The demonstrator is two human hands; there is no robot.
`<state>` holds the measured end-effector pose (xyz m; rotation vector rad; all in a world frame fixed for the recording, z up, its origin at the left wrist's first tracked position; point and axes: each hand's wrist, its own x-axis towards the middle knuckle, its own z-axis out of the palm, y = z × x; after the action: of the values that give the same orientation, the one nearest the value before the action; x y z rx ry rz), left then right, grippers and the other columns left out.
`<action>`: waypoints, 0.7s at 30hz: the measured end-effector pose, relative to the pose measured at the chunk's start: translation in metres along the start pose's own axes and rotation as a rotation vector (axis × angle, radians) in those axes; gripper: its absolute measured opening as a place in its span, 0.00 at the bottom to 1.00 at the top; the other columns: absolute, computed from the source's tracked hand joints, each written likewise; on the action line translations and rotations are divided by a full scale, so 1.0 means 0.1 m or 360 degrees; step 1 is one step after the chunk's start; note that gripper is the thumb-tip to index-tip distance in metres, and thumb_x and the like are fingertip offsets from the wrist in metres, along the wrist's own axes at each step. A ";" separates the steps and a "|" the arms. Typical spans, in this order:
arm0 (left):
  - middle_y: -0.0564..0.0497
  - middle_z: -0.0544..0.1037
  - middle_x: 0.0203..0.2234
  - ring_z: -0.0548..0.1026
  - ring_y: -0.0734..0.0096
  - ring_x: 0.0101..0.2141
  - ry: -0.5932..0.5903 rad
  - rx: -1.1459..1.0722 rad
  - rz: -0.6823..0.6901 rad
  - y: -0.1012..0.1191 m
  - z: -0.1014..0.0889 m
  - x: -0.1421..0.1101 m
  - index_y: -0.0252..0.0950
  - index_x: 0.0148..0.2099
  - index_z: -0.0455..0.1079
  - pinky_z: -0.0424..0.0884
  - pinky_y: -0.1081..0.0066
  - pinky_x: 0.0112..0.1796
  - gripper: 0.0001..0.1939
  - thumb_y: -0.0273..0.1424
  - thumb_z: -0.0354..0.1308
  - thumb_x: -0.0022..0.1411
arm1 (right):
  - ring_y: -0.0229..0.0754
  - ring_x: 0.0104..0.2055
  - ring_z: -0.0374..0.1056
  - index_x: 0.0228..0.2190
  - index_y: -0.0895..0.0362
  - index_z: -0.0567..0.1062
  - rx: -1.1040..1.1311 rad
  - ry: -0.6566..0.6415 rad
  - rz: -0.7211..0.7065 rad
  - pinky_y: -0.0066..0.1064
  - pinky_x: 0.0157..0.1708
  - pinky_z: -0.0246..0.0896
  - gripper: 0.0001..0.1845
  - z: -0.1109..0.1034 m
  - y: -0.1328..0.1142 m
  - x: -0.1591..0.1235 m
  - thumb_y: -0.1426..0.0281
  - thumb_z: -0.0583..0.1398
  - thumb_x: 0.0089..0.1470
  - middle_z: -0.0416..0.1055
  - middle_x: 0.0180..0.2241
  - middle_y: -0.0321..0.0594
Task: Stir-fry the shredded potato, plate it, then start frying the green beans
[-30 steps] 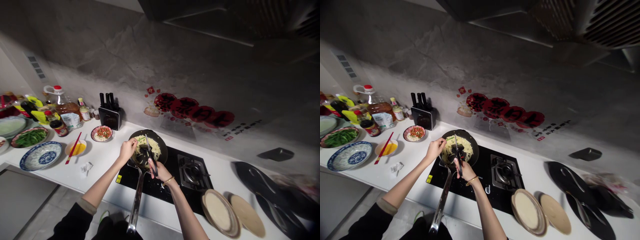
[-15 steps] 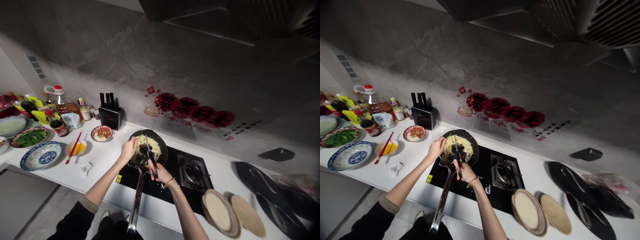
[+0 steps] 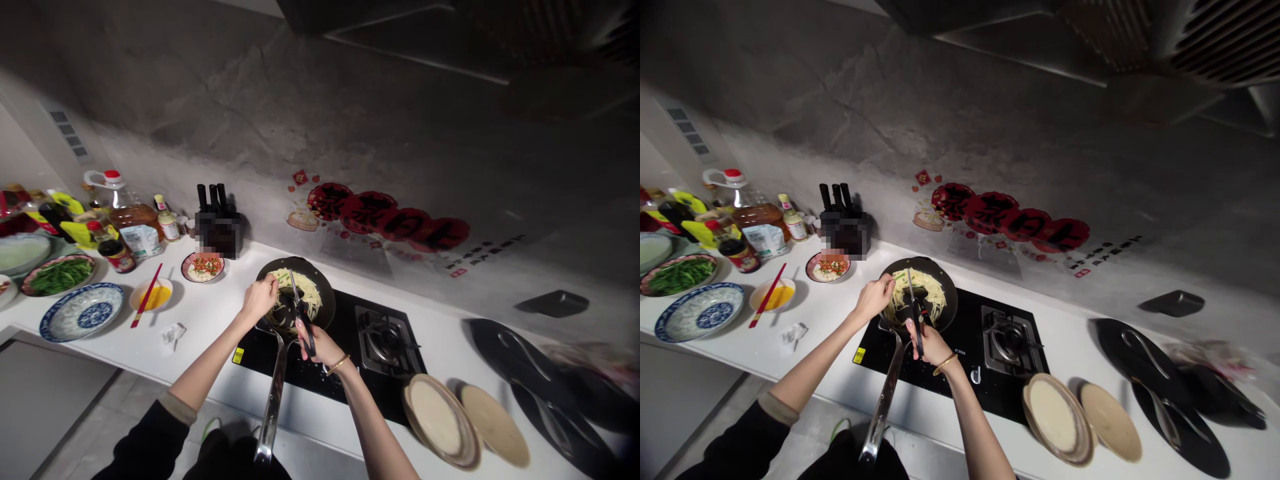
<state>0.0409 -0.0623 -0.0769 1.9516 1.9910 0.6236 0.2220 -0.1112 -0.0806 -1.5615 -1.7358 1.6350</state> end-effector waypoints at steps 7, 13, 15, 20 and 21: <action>0.47 0.78 0.28 0.77 0.63 0.31 -0.0050 -0.0011 0.0003 0.03 0.01 0.00 0.37 0.43 0.66 0.65 0.71 0.31 0.14 0.31 0.40 0.65 | 0.29 0.12 0.51 0.21 0.55 0.60 -0.0034 -0.0036 -0.0028 0.23 0.10 0.42 0.33 0.01 -0.03 -0.03 0.37 0.46 0.45 0.56 0.11 0.28; 0.46 0.78 0.29 0.76 0.60 0.31 -0.0048 0.0017 -0.0019 0.05 0.01 -0.01 0.38 0.44 0.66 0.65 0.69 0.32 0.15 0.32 0.39 0.65 | 0.30 0.13 0.52 0.21 0.55 0.60 -0.0048 -0.0054 -0.0029 0.22 0.10 0.43 0.33 0.00 -0.04 -0.06 0.36 0.46 0.43 0.57 0.12 0.29; 0.46 0.78 0.28 0.76 0.60 0.32 -0.0053 0.0015 -0.0005 0.05 0.00 -0.01 0.38 0.43 0.67 0.65 0.69 0.32 0.15 0.32 0.39 0.65 | 0.30 0.13 0.52 0.21 0.55 0.60 -0.0062 -0.0060 -0.0023 0.22 0.10 0.43 0.33 -0.01 -0.02 -0.06 0.36 0.46 0.45 0.57 0.12 0.29; 0.48 0.78 0.27 0.77 0.62 0.32 -0.0068 -0.0008 0.0044 0.08 -0.02 -0.03 0.40 0.42 0.67 0.65 0.70 0.32 0.14 0.33 0.41 0.65 | 0.30 0.11 0.51 0.20 0.55 0.60 -0.0106 -0.0029 -0.0016 0.23 0.11 0.45 0.33 -0.01 0.03 -0.02 0.37 0.46 0.45 0.57 0.10 0.29; 0.48 0.78 0.27 0.77 0.62 0.32 -0.0070 -0.0012 0.0047 0.08 -0.02 -0.03 0.40 0.42 0.67 0.66 0.70 0.32 0.14 0.33 0.41 0.65 | 0.30 0.11 0.51 0.19 0.55 0.60 -0.0087 -0.0012 -0.0028 0.23 0.11 0.45 0.33 -0.01 0.05 -0.01 0.37 0.46 0.45 0.57 0.10 0.29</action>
<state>0.0469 -0.0653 -0.0717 1.9760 1.9345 0.5895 0.2257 -0.1126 -0.0835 -1.5615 -1.8075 1.6003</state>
